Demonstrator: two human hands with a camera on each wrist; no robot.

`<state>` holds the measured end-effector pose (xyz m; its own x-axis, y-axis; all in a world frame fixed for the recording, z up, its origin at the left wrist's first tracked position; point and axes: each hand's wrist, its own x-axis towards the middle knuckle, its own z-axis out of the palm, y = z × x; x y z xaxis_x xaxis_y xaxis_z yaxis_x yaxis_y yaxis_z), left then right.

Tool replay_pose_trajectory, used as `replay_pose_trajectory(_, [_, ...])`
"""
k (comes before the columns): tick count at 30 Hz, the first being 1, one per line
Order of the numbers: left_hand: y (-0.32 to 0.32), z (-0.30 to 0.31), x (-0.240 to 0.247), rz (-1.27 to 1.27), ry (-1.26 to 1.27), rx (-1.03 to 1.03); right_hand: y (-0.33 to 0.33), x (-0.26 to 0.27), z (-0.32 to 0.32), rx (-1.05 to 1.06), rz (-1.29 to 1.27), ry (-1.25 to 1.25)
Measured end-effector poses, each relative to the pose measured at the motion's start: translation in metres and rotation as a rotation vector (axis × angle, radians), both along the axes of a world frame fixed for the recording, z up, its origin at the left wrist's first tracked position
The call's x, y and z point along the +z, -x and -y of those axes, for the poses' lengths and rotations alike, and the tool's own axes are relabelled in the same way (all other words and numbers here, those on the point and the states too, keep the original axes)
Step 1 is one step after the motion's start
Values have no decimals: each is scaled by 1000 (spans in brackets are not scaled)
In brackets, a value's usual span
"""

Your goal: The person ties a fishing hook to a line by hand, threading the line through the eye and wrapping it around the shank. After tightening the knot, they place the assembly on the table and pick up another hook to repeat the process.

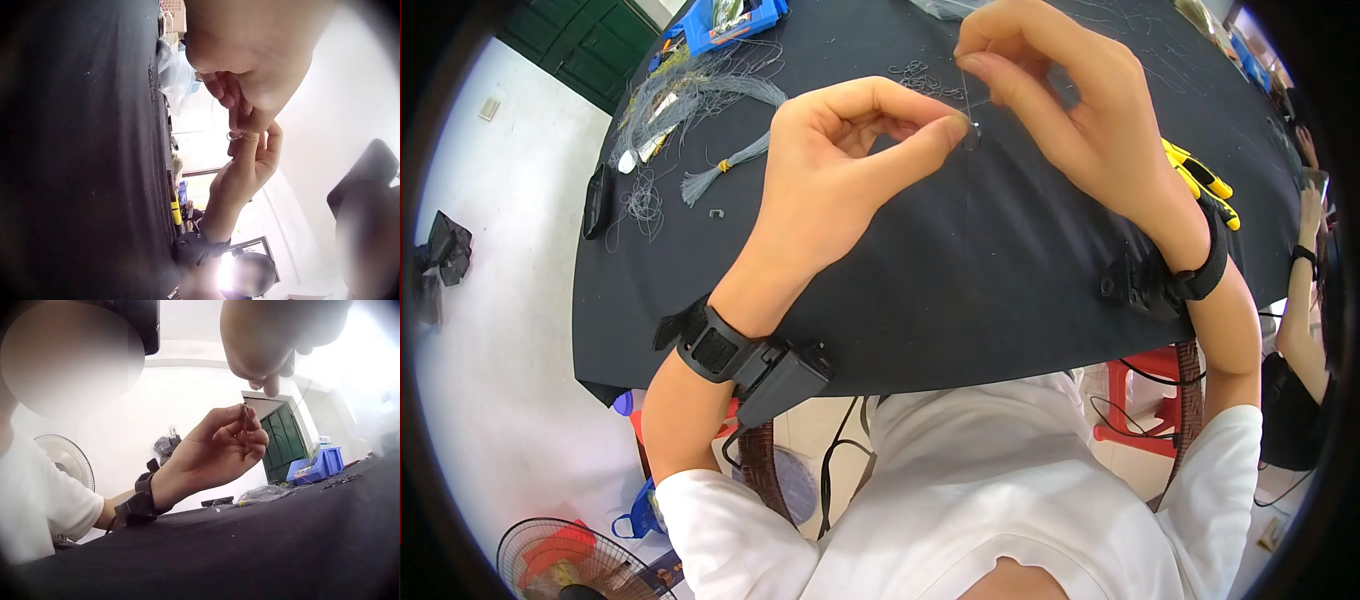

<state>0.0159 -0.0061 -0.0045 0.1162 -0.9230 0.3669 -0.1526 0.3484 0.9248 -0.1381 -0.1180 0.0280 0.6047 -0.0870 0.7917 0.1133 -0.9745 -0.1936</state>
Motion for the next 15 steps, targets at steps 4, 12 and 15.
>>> replay_pose_trajectory(4, [-1, 0, 1, -15, 30, -46, 2, 2, -4, -67, -140, -159])
replay_pose_trajectory(12, [-10, 2, -1, -157, 39, 22, -3, -23, 3, -74, -272, -333])
replay_pose_trajectory(15, [-12, 3, -4, -195, 24, 14, -9, -38, 3, 36, -207, -446])
